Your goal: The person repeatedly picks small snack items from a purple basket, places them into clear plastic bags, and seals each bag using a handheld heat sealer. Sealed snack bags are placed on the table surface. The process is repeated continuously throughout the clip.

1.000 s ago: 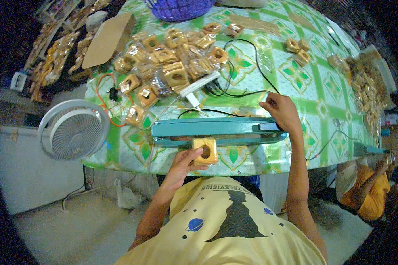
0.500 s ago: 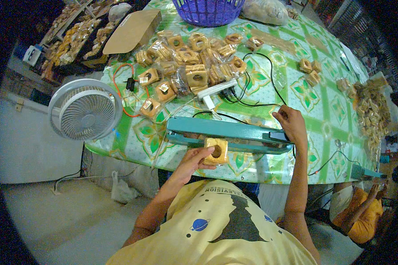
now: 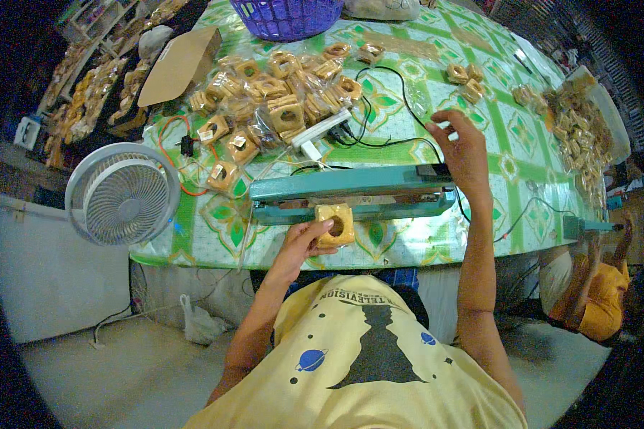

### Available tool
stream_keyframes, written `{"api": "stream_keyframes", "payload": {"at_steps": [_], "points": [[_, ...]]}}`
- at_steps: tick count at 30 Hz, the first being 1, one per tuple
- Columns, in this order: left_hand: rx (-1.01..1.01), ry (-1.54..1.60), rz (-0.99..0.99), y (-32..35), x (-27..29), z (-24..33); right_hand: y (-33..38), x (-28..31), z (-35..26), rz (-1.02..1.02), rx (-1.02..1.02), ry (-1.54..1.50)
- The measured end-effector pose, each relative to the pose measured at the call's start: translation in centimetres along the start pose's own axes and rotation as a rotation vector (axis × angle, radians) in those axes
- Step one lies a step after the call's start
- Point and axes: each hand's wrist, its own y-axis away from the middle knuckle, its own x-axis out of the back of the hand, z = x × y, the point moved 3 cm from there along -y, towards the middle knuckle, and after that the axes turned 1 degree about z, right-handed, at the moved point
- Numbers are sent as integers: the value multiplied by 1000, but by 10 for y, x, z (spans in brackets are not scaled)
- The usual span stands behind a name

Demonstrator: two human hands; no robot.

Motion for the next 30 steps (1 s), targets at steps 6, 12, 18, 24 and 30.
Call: {"api": "stream_keyframes", "payload": {"at_steps": [6,12,18,24,30], "points": [[-22,-96,-87,29,-15,14,16,10,-76,-198,225,-370],[-194,-154,-216,66,-28,55,34,-19,-120,-599,469,-325],[-272,-300,-162,73,-27,84,26,-19,-141,-671,492,-417],[-641,-520,350,53,49,130,-29,11,-91,-389,378,-287],[-669,-1434,778,-23,143,137,-134,-2,84,-598,-100,-174]]}}
